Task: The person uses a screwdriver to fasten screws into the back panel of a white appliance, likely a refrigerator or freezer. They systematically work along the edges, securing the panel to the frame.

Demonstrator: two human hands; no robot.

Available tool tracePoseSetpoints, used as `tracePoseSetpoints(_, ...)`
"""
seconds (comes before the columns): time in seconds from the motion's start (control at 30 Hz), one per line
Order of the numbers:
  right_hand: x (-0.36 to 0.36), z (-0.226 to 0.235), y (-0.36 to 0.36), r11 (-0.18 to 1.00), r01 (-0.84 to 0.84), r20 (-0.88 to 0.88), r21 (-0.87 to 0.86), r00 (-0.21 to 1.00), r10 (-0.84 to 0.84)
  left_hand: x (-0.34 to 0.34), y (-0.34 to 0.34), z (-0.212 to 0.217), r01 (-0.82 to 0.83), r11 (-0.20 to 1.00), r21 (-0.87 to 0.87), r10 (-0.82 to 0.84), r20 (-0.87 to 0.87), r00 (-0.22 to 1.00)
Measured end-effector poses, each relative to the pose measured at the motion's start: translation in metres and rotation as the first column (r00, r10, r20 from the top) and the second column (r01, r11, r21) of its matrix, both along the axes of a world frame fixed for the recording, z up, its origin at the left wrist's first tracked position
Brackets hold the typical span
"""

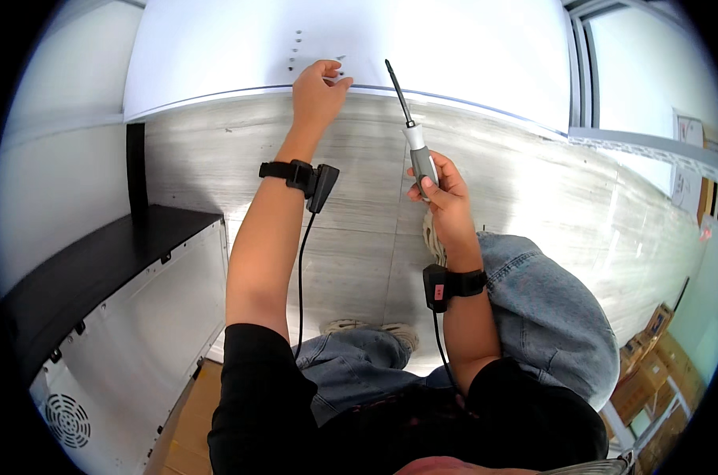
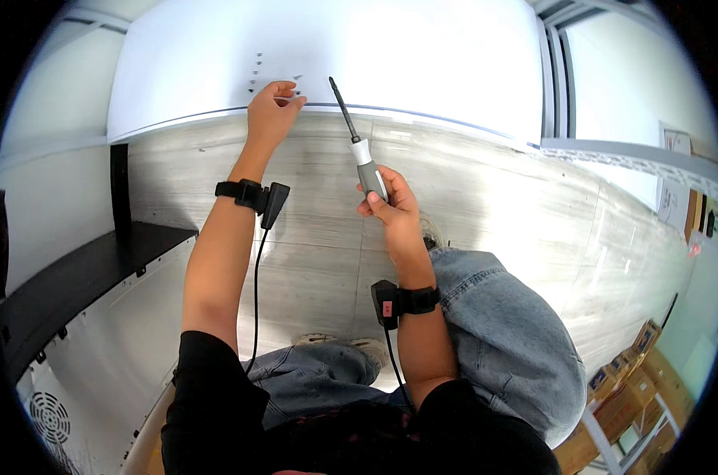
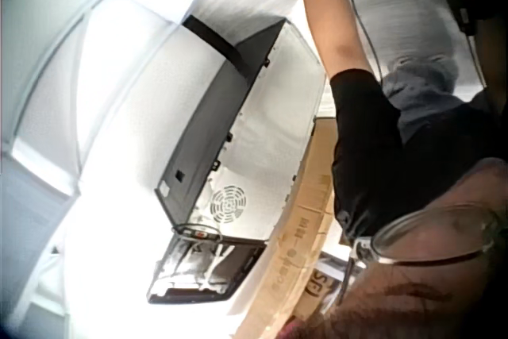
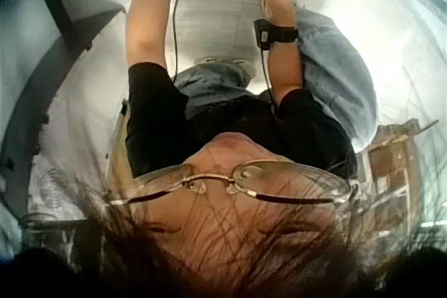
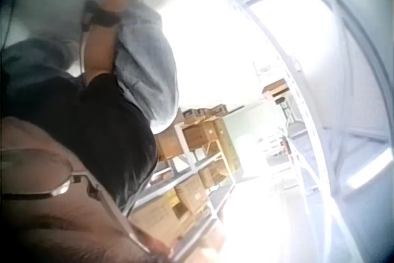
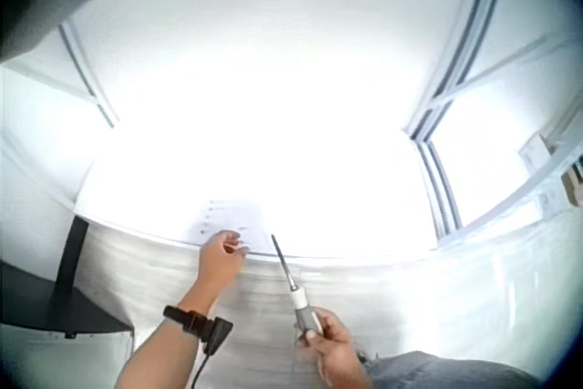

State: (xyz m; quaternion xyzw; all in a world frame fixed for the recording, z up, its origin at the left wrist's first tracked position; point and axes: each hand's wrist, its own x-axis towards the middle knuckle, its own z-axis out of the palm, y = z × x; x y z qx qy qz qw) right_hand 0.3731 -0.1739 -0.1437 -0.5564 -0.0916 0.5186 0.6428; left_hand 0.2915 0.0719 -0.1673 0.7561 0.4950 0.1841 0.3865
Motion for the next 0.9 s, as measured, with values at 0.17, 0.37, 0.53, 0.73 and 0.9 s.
tracePoseSetpoints(0.17,-0.004,-0.005,-0.013,0.998,0.042,0.006,-0.037,0.999,-0.042,0.01,0.009,-0.026,-0.033,0.984,0.173,0.04,-0.038,0.998)
tracePoseSetpoints(0.37,-0.01,-0.012,-0.018,0.999,0.03,-0.016,-0.011,0.999,-0.03,0.016,0.005,-0.024,-0.017,0.968,0.251,0.049,-0.121,0.991)
tracePoseSetpoints(0.53,-0.013,-0.003,-0.016,0.999,0.021,-0.015,-0.032,1.0,-0.022,0.015,0.005,-0.026,-0.039,0.959,0.282,0.072,-0.107,0.992)
tracePoseSetpoints(0.73,-0.018,-0.006,-0.017,0.999,0.032,-0.029,-0.043,0.999,-0.033,0.012,0.007,-0.022,-0.065,0.988,0.138,0.072,-0.045,0.996)
tracePoseSetpoints(0.9,-0.022,-0.006,-0.013,0.997,0.0,0.013,-0.081,1.0,0.001,-0.016,-0.006,-0.01,-0.001,0.755,-0.656,0.382,0.438,0.814)
